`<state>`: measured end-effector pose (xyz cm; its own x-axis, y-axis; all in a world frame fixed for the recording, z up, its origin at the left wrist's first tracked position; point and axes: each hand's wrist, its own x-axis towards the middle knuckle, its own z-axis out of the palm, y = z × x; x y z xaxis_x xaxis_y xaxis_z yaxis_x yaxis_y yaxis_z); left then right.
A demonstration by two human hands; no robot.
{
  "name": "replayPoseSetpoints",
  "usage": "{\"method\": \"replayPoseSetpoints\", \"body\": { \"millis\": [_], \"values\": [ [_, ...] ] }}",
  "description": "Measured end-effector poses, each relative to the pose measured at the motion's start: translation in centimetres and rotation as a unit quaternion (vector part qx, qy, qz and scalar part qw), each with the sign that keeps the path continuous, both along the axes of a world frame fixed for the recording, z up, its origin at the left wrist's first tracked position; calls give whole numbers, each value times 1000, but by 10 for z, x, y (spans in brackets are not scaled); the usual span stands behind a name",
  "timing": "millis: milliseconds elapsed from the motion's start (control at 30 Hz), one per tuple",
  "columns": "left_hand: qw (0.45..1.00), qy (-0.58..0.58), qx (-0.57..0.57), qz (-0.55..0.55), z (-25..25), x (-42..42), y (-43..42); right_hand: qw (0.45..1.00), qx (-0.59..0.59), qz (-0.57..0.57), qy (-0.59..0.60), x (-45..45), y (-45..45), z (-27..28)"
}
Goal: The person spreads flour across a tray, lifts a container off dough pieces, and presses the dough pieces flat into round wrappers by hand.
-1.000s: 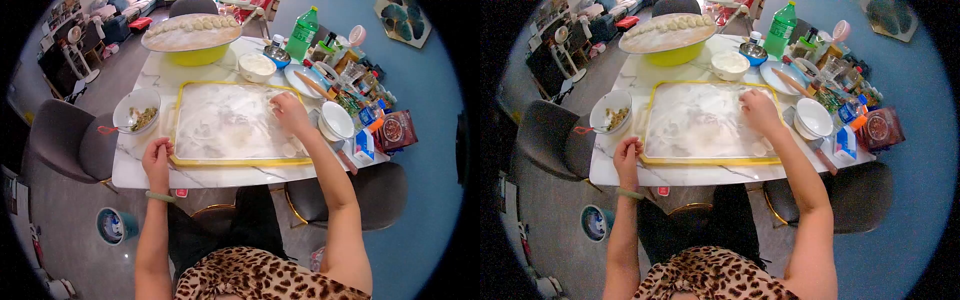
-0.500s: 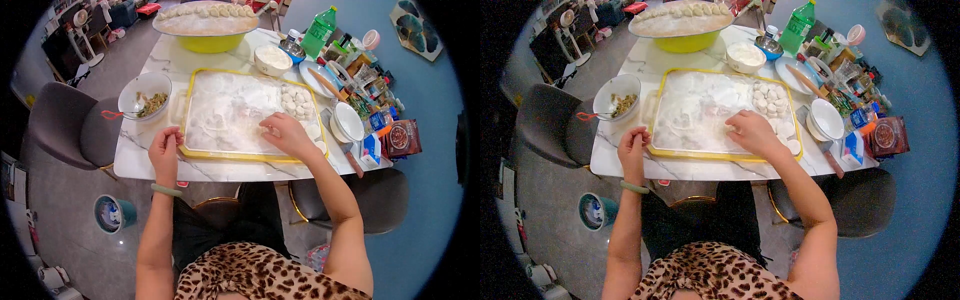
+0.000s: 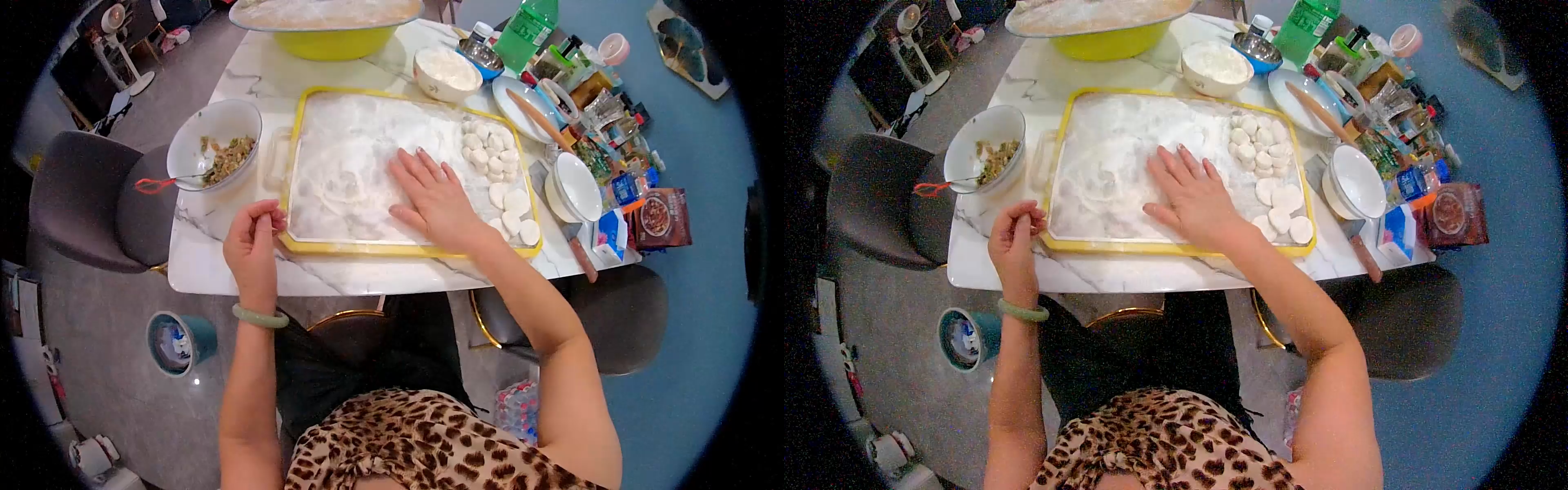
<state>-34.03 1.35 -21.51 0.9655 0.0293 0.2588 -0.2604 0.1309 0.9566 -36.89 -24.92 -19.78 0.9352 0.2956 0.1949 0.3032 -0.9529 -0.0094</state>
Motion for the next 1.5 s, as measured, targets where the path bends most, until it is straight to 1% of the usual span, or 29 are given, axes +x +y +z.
{"method": "replayPoseSetpoints", "body": {
  "millis": [100,167,200,233,267,300,367,400,433,467,500,600,633,700,800,833,900,933,967,1033,1067,1100,1167,1200,1233,1300,1333,1433,1500],
  "values": [
    [1000,-19,0,4,-1,3,1,1000,-3,-9,0,5,2,3],
    [1000,-5,-3,0,-2,1,1,999,23,-11,44,7,1,2],
    [1000,-12,-15,-7,-6,2,2,995,42,-25,89,13,-4,4],
    [1000,-18,-15,-7,-5,2,2,981,179,2,73,26,-18,-2],
    [1000,-13,-19,-5,-4,2,2,948,312,33,57,33,-26,5],
    [1000,-5,-22,0,-4,1,2,948,310,36,57,32,-37,10],
    [1000,-8,-23,-1,-8,1,2,929,368,21,-23,18,-40,44],
    [1000,-17,-25,-6,-7,3,1,929,368,21,-28,12,-42,45],
    [999,-21,-24,-8,-6,3,1,964,265,8,25,3,-43,44],
    [1000,-12,-18,-5,-5,3,2,984,157,-7,78,-4,-42,41],
    [1000,-2,-11,-1,-5,3,2,985,157,-6,76,-8,-40,38],
    [999,-23,-25,-1,-10,5,1,976,173,-98,86,-12,-31,29],
    [999,-23,-23,3,-12,5,1,976,175,-93,87,-13,-30,30],
    [999,-27,-18,5,-13,6,1,949,246,-129,149,-13,-28,33],
    [999,-24,-29,4,-11,6,0,954,266,-55,124,5,-18,36],
    [999,-21,-30,0,-11,6,1,954,268,-49,126,12,-10,39],
    [999,-25,-32,2,-13,7,1,969,247,19,-14,26,17,47],
    [999,-24,-31,0,-11,6,1,967,245,45,-44,29,31,51],
    [999,-22,-30,-3,-10,5,1,967,246,49,-42,31,38,49],
    [999,-18,-30,0,-9,4,1,977,146,154,-18,29,52,43],
    [999,-15,-29,-4,-9,4,2,983,128,130,31,25,59,49],
    [999,-13,-28,-8,-9,4,2,982,127,133,36,31,59,46],
    [999,-8,-30,-10,-9,5,2,970,180,91,-135,46,58,43],
    [999,-8,-28,-18,-9,4,2,975,176,91,-97,54,58,43],
    [999,-6,-27,-21,-9,5,3,975,178,88,-97,58,64,35],
    [1000,4,-25,-16,-10,5,3,988,61,104,-96,69,82,13],
    [1000,7,-27,-15,-9,4,2,993,57,103,-5,69,89,13],
    [1000,17,-25,-8,-7,4,5,994,22,110,6,70,96,1],
    [1000,-9,-7,-18,-9,3,5,994,20,100,27,71,99,2]
  ]
}}
